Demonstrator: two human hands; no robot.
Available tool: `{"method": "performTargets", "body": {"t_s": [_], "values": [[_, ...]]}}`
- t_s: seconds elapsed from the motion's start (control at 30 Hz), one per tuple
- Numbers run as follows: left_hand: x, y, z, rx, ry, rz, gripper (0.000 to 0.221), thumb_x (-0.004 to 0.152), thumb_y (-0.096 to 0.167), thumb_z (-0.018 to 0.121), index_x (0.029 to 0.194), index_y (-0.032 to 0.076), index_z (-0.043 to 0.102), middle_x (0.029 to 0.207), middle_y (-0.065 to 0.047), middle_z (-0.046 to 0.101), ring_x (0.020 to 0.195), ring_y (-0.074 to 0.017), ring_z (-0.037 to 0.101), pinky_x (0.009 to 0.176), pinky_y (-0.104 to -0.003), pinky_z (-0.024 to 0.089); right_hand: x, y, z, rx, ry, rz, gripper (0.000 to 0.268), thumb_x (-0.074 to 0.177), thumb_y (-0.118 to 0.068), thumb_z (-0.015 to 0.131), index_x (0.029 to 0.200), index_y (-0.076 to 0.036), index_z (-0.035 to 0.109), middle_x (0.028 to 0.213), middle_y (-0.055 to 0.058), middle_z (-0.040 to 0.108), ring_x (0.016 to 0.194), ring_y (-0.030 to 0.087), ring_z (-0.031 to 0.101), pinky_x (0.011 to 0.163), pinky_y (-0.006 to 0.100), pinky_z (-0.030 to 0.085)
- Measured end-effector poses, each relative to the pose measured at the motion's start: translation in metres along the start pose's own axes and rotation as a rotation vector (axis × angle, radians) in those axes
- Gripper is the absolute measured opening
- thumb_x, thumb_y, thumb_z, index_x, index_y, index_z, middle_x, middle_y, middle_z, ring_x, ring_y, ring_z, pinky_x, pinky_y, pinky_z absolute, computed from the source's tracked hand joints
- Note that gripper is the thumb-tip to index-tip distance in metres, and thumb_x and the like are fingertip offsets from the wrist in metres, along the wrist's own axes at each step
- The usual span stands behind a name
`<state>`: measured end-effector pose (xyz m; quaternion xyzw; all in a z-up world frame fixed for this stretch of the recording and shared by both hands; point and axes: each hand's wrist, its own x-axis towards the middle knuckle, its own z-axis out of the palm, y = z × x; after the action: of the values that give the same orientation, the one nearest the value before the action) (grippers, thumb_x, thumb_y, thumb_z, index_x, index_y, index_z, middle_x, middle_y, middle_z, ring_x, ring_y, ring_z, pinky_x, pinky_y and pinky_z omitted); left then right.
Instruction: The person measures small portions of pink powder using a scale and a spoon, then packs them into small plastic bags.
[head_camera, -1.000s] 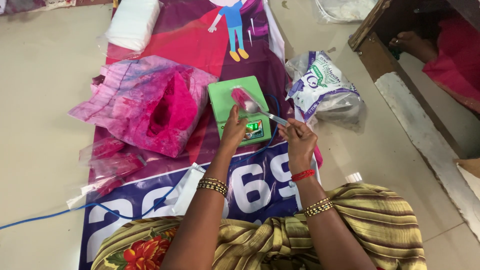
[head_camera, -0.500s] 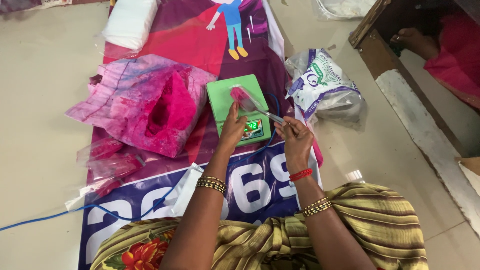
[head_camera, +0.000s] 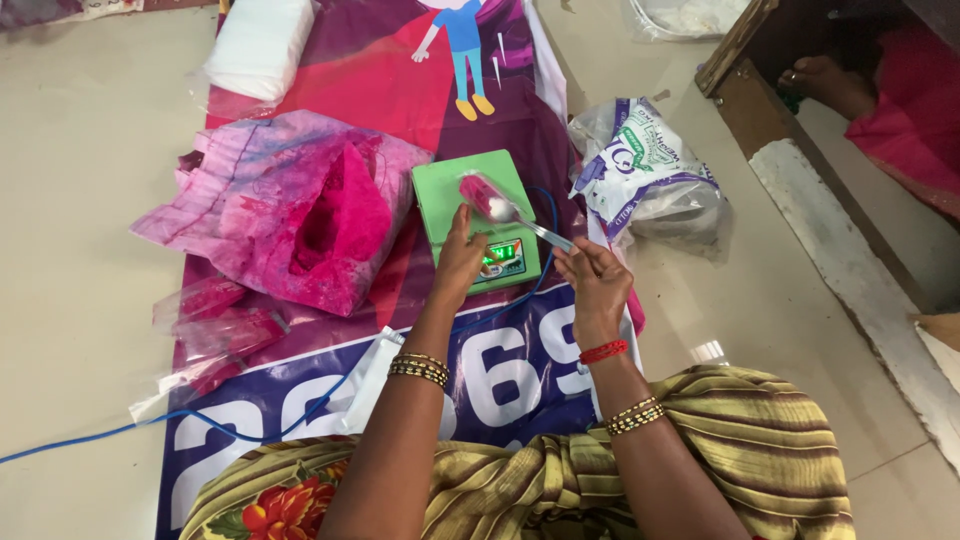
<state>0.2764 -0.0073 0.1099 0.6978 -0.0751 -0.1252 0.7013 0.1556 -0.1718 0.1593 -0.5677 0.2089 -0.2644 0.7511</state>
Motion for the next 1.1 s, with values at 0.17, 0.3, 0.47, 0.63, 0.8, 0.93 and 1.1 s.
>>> {"method": "performTargets", "body": {"t_s": [0.17,0.3,0.47,0.63,0.8,0.93,1.1], "values": [[0.007,-0.006,-0.002,-0.013,-0.012,-0.003,0.077,0.093,0.006,0.047,0.162,0.005,0.013,0.169,-0.011,0.028,0.073,-0.0162,0.069,0.057,-0.03,0.056,0.003,0.008,0.0,-0.01,-0.005,-0.023,0.024,0.098,-0.001,0.064,0.116,0.015,0.063,0.104,0.02,0.073,0.093,0.026,0.077,0.082,0.031,0.065],[0.009,-0.009,-0.003,-0.034,-0.018,0.01,0.077,0.093,0.005,0.047,0.162,0.006,0.013,0.17,-0.01,0.028,0.074,-0.0158,0.07,0.057,-0.029,0.056,0.004,0.013,0.001,-0.005,-0.018,-0.034,0.023,0.098,-0.001,0.064,0.115,0.014,0.063,0.105,0.019,0.073,0.094,0.025,0.077,0.082,0.03,0.064],[0.008,-0.006,-0.001,-0.059,-0.036,-0.001,0.079,0.093,0.005,0.047,0.163,0.007,0.011,0.169,-0.013,0.028,0.073,-0.016,0.068,0.054,-0.03,0.053,0.003,0.013,0.003,-0.013,-0.04,-0.032,0.022,0.099,-0.002,0.064,0.115,0.013,0.064,0.104,0.018,0.073,0.096,0.025,0.077,0.082,0.029,0.064],[0.013,-0.013,-0.001,-0.07,-0.052,0.017,0.077,0.094,0.005,0.047,0.163,0.006,0.012,0.169,-0.014,0.029,0.071,-0.0162,0.068,0.054,-0.029,0.053,0.003,0.013,0.003,-0.034,-0.062,-0.033,0.022,0.099,-0.003,0.064,0.115,0.012,0.065,0.103,0.017,0.074,0.097,0.025,0.077,0.082,0.029,0.064],[0.011,-0.009,-0.003,-0.063,-0.071,0.01,0.077,0.094,0.005,0.047,0.162,0.006,0.01,0.169,-0.014,0.027,0.071,-0.0166,0.069,0.054,-0.029,0.054,0.003,0.014,0.003,-0.027,-0.068,-0.033,0.021,0.099,-0.002,0.064,0.114,0.012,0.064,0.103,0.017,0.073,0.097,0.026,0.078,0.083,0.031,0.065],[0.009,-0.004,-0.003,-0.029,-0.06,-0.002,0.077,0.095,0.006,0.047,0.163,0.007,0.011,0.168,-0.014,0.029,0.072,-0.0161,0.069,0.053,-0.028,0.054,0.003,0.012,0.003,-0.006,-0.064,-0.018,0.022,0.099,-0.003,0.064,0.115,0.012,0.064,0.104,0.017,0.073,0.097,0.026,0.077,0.084,0.032,0.065],[0.009,-0.005,-0.003,-0.05,-0.061,-0.026,0.078,0.093,0.005,0.047,0.162,0.008,0.01,0.169,-0.013,0.028,0.071,-0.0165,0.07,0.052,-0.029,0.053,0.0,0.008,0.002,0.048,-0.035,0.032,0.025,0.097,-0.004,0.066,0.116,0.011,0.063,0.105,0.018,0.073,0.097,0.026,0.077,0.086,0.033,0.065]]}}
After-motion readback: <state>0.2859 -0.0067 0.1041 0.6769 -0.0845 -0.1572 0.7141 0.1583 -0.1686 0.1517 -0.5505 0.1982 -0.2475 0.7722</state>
